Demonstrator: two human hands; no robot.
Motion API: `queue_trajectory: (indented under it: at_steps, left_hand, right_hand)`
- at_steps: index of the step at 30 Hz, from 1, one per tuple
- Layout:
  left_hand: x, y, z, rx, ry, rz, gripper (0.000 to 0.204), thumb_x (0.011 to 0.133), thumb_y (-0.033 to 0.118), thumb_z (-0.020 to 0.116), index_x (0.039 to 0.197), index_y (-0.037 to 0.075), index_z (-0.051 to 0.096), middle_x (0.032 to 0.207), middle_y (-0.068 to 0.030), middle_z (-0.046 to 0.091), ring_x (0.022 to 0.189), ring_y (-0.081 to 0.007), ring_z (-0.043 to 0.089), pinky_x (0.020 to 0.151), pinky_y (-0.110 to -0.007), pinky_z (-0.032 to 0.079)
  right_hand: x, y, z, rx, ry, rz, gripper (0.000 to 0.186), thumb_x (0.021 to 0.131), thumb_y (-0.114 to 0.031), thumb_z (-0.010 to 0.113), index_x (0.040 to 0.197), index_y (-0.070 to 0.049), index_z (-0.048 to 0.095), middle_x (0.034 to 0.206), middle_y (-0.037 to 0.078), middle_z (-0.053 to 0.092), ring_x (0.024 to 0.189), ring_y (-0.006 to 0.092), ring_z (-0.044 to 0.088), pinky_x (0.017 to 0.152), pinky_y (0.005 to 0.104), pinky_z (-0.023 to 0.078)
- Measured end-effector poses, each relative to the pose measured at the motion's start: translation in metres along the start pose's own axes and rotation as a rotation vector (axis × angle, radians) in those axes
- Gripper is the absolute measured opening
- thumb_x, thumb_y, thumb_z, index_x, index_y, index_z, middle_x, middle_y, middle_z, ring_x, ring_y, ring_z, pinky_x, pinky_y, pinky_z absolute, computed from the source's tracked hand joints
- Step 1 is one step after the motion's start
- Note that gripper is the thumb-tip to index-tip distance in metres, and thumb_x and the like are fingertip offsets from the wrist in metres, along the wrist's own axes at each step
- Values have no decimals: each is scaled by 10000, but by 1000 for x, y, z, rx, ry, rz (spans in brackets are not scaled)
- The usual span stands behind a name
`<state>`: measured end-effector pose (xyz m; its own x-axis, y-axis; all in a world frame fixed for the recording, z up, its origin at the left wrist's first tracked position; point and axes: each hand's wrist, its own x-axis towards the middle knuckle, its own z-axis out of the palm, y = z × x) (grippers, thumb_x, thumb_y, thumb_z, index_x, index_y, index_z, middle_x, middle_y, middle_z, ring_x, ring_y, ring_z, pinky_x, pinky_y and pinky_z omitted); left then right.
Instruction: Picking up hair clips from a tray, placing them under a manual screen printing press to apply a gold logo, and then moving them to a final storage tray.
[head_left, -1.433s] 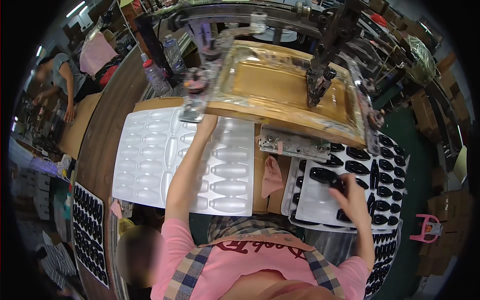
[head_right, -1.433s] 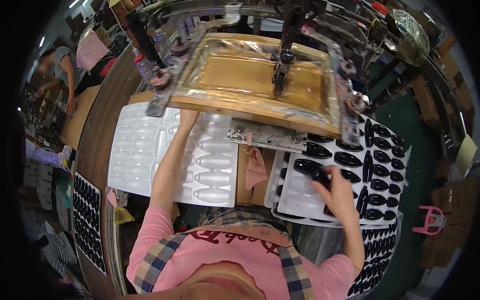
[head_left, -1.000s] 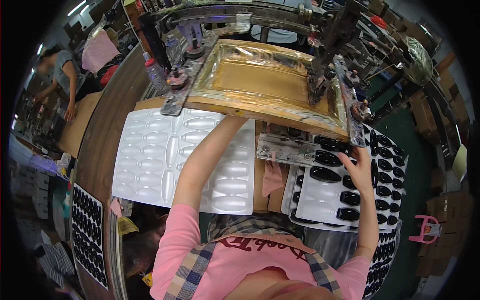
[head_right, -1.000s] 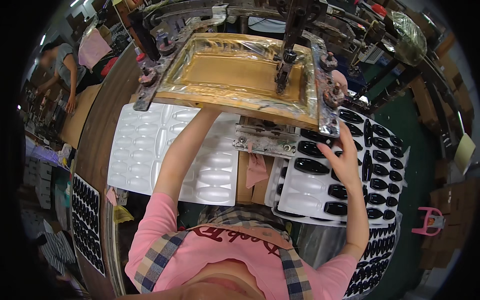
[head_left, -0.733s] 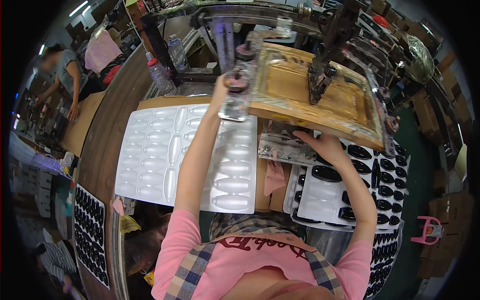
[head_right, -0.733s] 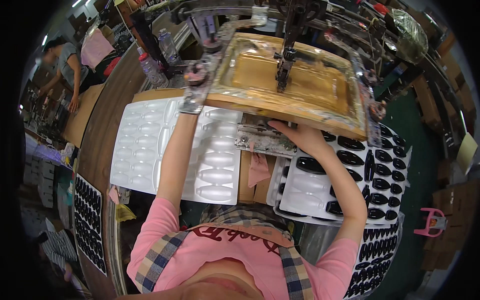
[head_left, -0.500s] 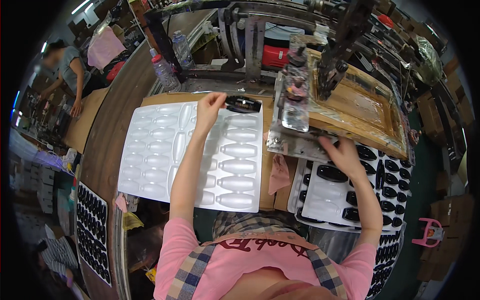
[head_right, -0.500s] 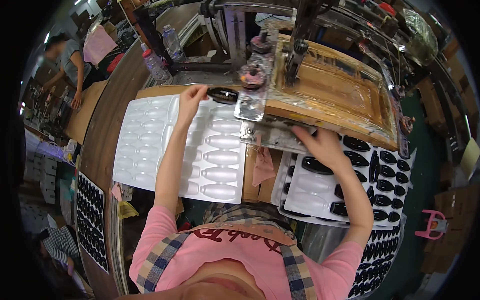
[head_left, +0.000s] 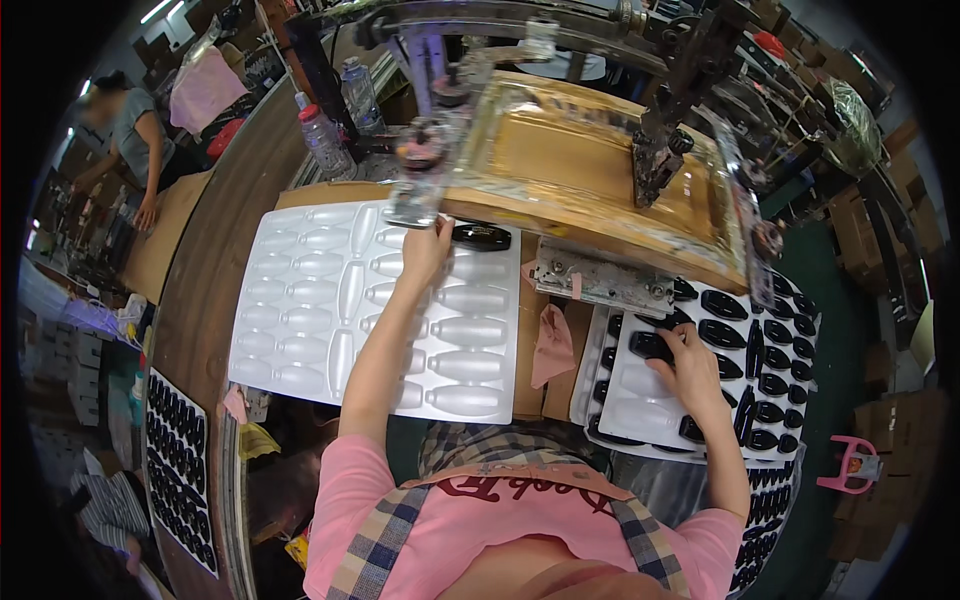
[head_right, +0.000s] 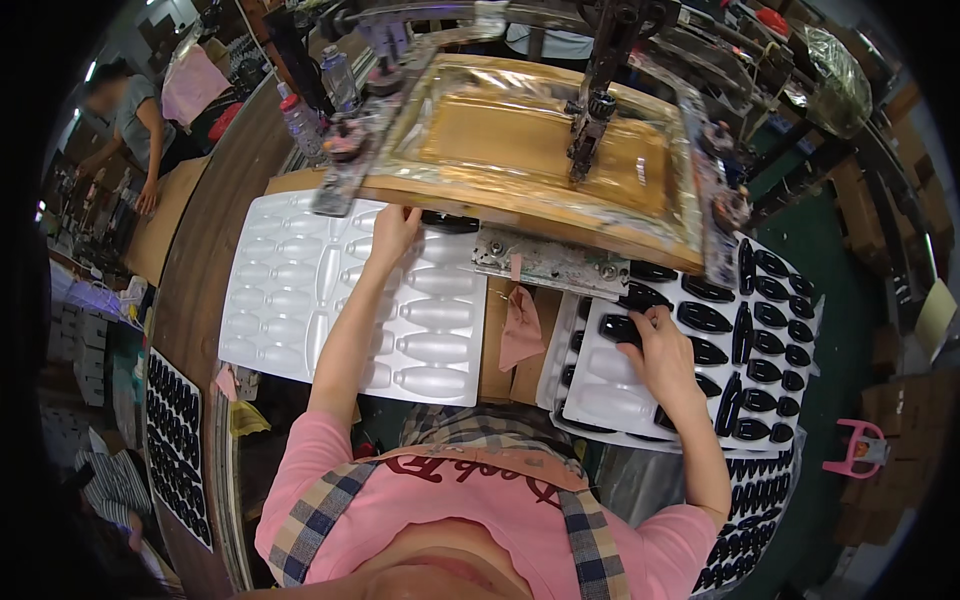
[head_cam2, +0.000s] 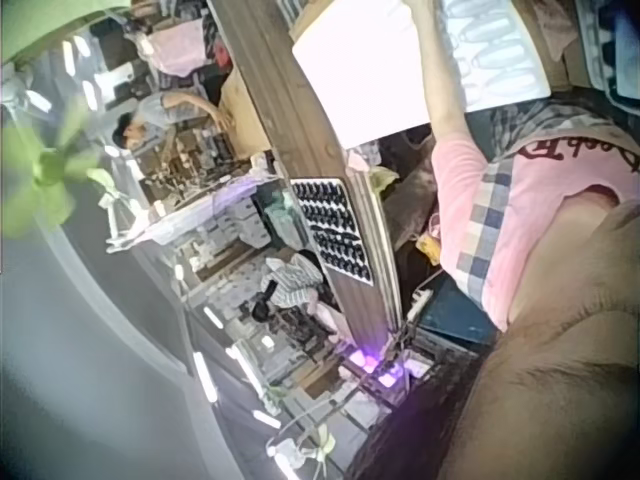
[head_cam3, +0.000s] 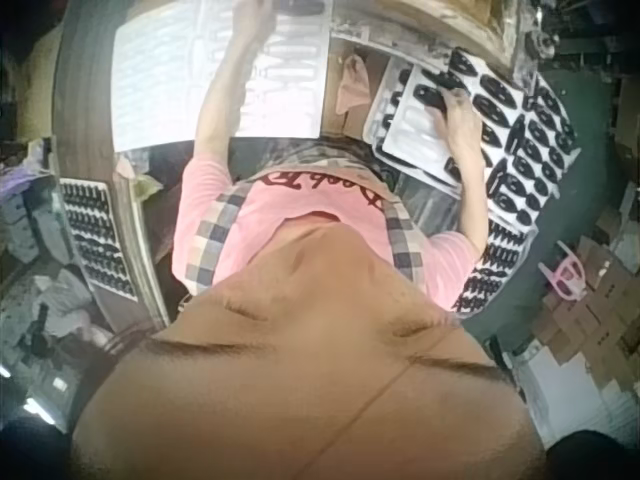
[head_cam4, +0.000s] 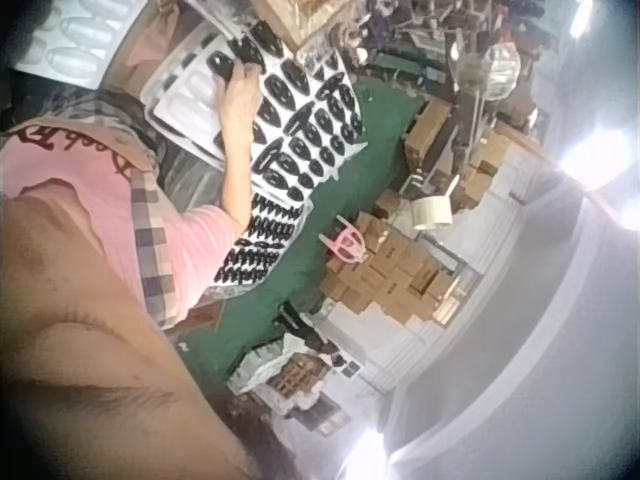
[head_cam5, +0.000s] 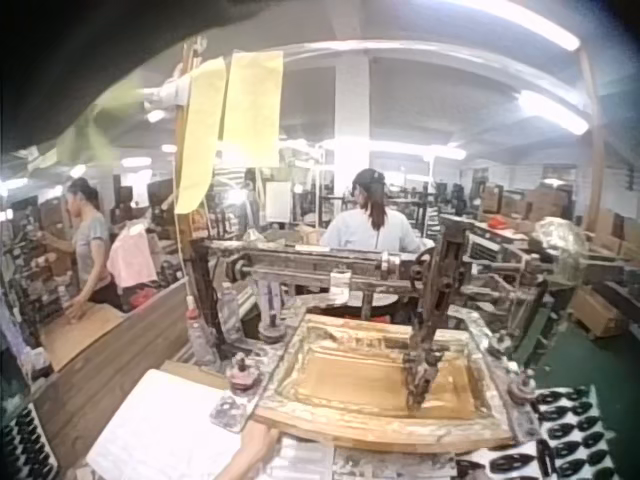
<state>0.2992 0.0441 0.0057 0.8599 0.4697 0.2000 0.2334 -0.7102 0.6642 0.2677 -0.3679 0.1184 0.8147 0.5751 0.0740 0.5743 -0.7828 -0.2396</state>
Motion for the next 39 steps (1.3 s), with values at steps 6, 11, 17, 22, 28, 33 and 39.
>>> queue_trajectory:
  at_steps: [6, 11, 17, 22, 28, 33, 39]
  left_hand:
    - [-5, 54, -24, -3, 345, 487, 179, 772, 97, 519, 928, 17, 549, 841, -172, 579, 820, -329, 547, 683, -378, 437]
    - [13, 112, -9, 20, 245, 775, 205, 771, 28, 509, 969, -9, 551, 873, -107, 600, 813, -233, 566, 727, -304, 444]
    - [43, 147, -11, -462, -113, 512, 193, 794, 49, 522, 969, -23, 560, 861, -80, 598, 779, -166, 561, 710, -259, 446]
    - [33, 120, -51, -982, -163, 230, 189, 813, 66, 532, 969, -35, 567, 851, -57, 596, 750, -110, 557, 696, -222, 447]
    - [-15, 49, -63, -809, 8, 76, 193, 818, 157, 570, 866, -29, 589, 768, -43, 589, 666, -89, 550, 640, -210, 449]
    - [-36, -2, -34, -745, -43, -87, 216, 804, 184, 591, 825, -31, 590, 690, -37, 586, 579, -79, 538, 544, -203, 441]
    - [-43, -5, -16, -355, -6, -154, 300, 791, 263, 589, 710, -26, 588, 590, -97, 579, 519, -172, 551, 482, -281, 416]
  right_hand:
    - [-7, 10, -22, 469, 182, 221, 424, 706, -104, 647, 1083, -22, 473, 660, 56, 510, 535, 121, 434, 483, 237, 358]
    - [17, 10, -37, 678, 379, 22, 526, 689, -29, 631, 1178, -18, 439, 1178, 87, 452, 783, 90, 483, 631, 199, 411]
    - [67, -1, -30, 700, 273, -19, 389, 752, -153, 635, 1078, 19, 509, 1064, 88, 546, 951, 154, 504, 859, 283, 363]
    - [104, -42, -6, 408, 242, -167, 433, 755, -362, 617, 1012, -19, 557, 925, 131, 594, 840, 250, 551, 773, 293, 412]
    - [83, -33, -15, 390, 350, -266, 411, 782, -323, 587, 1013, 14, 540, 933, 164, 583, 880, 293, 543, 785, 337, 406]
    - [47, 18, -18, 556, 333, 145, 370, 780, -271, 579, 995, 28, 541, 916, 171, 576, 891, 304, 533, 769, 349, 418]
    - [32, 19, 3, -156, 75, -32, 413, 704, -227, 630, 1021, 24, 544, 916, 156, 541, 826, 309, 534, 732, 376, 436]
